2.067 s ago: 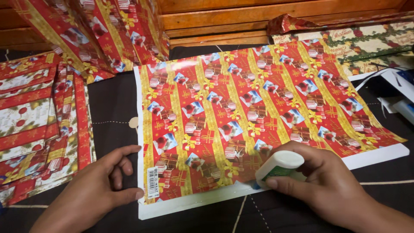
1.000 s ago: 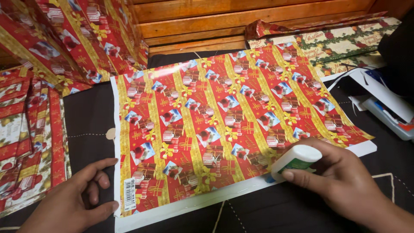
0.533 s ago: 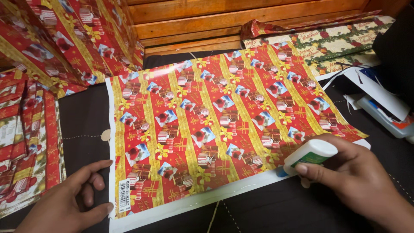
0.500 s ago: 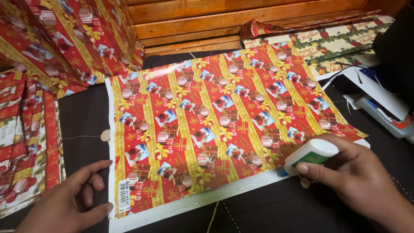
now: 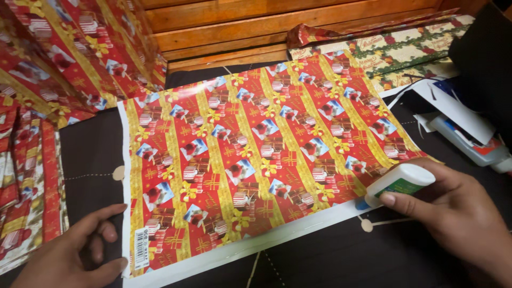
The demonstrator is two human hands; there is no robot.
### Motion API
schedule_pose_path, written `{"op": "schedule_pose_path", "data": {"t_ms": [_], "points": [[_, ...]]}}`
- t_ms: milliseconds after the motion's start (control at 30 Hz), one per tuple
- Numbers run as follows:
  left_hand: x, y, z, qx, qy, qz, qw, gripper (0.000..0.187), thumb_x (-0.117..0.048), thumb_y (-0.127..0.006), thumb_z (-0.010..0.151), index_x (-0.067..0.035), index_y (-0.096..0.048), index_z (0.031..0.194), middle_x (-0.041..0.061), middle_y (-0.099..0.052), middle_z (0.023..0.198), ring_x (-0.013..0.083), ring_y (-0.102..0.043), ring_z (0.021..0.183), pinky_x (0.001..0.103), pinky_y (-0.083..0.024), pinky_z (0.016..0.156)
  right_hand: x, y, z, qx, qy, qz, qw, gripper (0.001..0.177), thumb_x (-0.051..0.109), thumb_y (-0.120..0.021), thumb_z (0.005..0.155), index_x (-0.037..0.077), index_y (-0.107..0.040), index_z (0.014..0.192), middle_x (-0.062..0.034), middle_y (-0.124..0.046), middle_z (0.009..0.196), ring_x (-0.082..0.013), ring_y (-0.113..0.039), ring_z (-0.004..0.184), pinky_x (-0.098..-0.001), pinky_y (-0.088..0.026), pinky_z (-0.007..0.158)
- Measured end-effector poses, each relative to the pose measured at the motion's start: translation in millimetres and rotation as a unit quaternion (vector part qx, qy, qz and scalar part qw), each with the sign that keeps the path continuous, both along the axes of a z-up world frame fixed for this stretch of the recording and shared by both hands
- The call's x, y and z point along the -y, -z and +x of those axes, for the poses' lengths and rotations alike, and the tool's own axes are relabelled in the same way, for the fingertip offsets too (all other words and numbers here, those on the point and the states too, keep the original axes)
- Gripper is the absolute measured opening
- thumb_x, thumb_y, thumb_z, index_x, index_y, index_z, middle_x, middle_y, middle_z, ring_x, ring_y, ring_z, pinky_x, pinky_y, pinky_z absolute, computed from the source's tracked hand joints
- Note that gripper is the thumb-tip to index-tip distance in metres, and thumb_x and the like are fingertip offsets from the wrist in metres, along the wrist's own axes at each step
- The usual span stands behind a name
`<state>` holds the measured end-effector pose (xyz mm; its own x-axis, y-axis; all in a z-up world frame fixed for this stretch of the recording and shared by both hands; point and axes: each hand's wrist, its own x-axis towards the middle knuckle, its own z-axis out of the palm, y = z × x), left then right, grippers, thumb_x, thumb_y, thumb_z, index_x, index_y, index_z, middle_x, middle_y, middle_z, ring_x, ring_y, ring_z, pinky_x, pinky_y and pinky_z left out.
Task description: The person assembles a paper gift bag from a flat sheet of Christmas-themed wrapping paper. They fold the paper into shape, apply glue to the edges, and press the seams to form the bag. The person then smooths the surface and adjusts the bag's structure.
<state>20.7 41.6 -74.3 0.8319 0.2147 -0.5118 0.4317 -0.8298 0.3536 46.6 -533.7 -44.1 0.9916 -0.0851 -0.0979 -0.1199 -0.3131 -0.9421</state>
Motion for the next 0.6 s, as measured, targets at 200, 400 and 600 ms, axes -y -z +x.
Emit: {"op": "schedule_pose_path", "data": {"t_ms": [200,400,600], "points": [[-7.4,8.5,1.4,0.002,-0.007,-0.014,1.000,0.106,-0.010,-0.095,0.075,-0.021,-0.039,0.164,0.002,-0.049,0.111,0.0112,-0.054,0.082,0.023,-0.054,0.071,14.9,-2.4,3.5,0.009,0.004,-0.029,1.000,0.034,0.001,-0.079,0.083,-0.001,-0.070,0.116,-0.0190,-0.080,0.104,-0.0232,-0.077,0.097,-0.0364,-0.058,0.086],[-4.8,5.6,0.7,-0.002,-0.012,-0.013,1.000,0.107,-0.010,-0.095,0.075,-0.021,-0.037,0.165,0.002,-0.049,0.112,0.0117,-0.054,0.082,0.023,-0.055,0.071,19.1,-4.7,6.3,0.042,0.050,0.005,0.998,0.030,-0.001,-0.073,0.079,-0.004,-0.072,0.109,-0.0192,-0.081,0.101,-0.0238,-0.077,0.096,-0.0354,-0.059,0.088],[0.8,0.5,3.0,-0.017,-0.017,0.002,1.000,0.105,-0.011,-0.094,0.077,-0.019,-0.035,0.165,0.002,-0.049,0.111,0.0117,-0.054,0.085,0.023,-0.054,0.073,34.2,-1.2,7.2,0.050,0.076,-0.046,0.995,0.030,0.000,-0.075,0.083,-0.005,-0.071,0.112,-0.0223,-0.081,0.099,-0.0263,-0.077,0.090,-0.0377,-0.060,0.080]]}}
